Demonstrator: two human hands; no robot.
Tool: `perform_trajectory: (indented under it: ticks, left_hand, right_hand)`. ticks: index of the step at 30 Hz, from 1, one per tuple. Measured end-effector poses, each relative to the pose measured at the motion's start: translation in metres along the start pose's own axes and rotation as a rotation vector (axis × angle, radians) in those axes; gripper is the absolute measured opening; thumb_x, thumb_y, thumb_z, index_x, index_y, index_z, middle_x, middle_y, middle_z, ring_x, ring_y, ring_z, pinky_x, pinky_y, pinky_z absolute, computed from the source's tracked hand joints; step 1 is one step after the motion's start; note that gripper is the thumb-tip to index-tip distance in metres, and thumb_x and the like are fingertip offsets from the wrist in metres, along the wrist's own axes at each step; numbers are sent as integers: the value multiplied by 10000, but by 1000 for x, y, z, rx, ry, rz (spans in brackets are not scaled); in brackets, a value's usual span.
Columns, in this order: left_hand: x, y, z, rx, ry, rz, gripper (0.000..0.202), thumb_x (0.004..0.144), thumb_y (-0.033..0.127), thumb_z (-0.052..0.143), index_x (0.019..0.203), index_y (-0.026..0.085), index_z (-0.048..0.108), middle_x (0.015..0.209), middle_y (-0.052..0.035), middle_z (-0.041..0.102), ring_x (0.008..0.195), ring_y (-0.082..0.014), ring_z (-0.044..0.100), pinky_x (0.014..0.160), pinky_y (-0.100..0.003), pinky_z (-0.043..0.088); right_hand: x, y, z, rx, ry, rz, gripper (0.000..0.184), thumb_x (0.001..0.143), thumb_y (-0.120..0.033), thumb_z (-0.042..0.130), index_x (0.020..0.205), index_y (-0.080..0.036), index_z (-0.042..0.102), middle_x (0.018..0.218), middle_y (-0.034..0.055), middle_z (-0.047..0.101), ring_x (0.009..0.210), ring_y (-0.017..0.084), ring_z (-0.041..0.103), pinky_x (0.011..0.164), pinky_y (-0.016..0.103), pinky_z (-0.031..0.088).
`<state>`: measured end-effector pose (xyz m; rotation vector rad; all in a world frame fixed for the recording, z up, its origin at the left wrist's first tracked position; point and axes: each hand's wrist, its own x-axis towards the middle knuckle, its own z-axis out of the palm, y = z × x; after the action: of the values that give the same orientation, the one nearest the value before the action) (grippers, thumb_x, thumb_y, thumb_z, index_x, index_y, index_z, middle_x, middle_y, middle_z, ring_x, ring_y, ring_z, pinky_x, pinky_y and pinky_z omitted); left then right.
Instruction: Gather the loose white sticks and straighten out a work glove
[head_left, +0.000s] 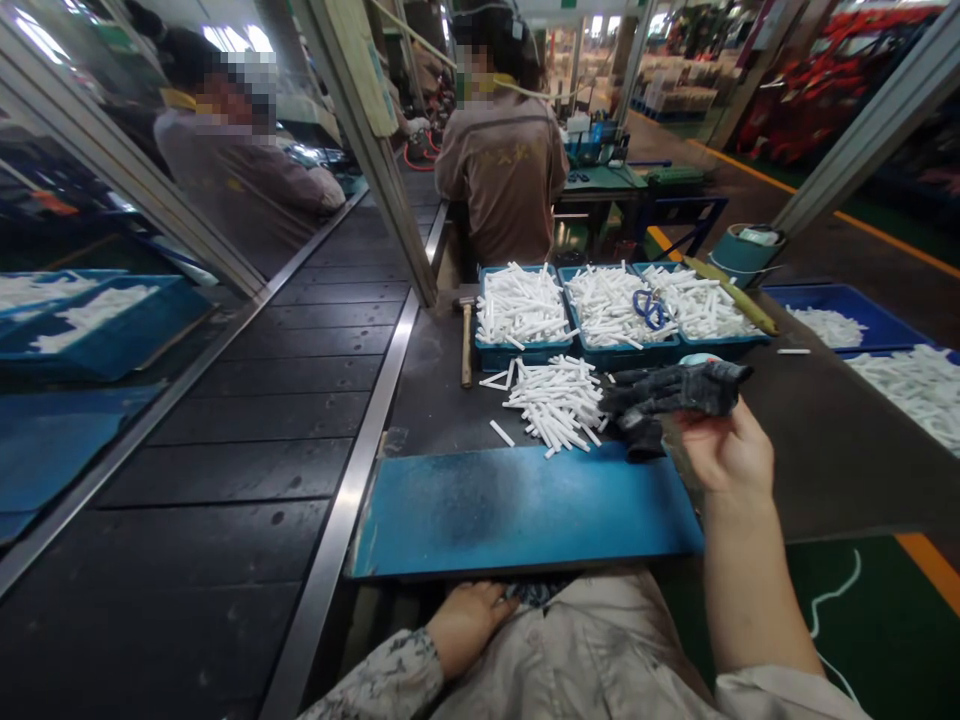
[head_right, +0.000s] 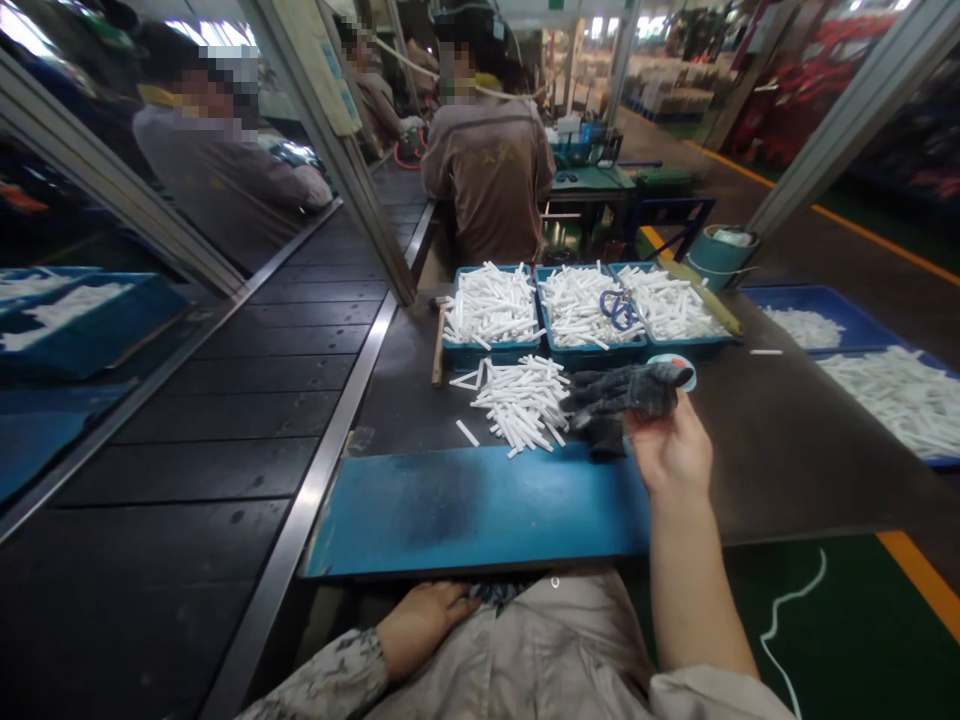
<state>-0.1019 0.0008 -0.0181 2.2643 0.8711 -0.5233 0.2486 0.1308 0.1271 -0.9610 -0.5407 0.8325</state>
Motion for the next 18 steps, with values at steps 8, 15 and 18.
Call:
perform_trajectory:
  ticks: [8,15,18]
  left_hand:
    - [-4,2,-1,23,80,36,441,895,196,453,1328,258,508,1255,-116,587,1104,-313,566,908,-474,476]
    - [-6,1,-2,73,71,43,454,884,210,478,1336,250,487,1231,-117,595,1086,-289,569,894,-428,471]
    - [-6,0,-1,78,105,50,460,876,181,473,1330,248,490,1207,-112,605,1064,-287,576,877,-422,473]
  right_hand:
    - [-19,4,15,19,-274,255,294,833,-472,517,907,-244,686,941,50,697,965,249,635,893,491,502]
    - [-29,16,24,60,-327,337,272,769,-452,483,777,-252,668,874,39,696,977,269,622,916,545,468]
    - [-44,19,38,116,-326,396,218,676,-399,510,744,-242,645,838,42,684,954,279,614,904,544,468]
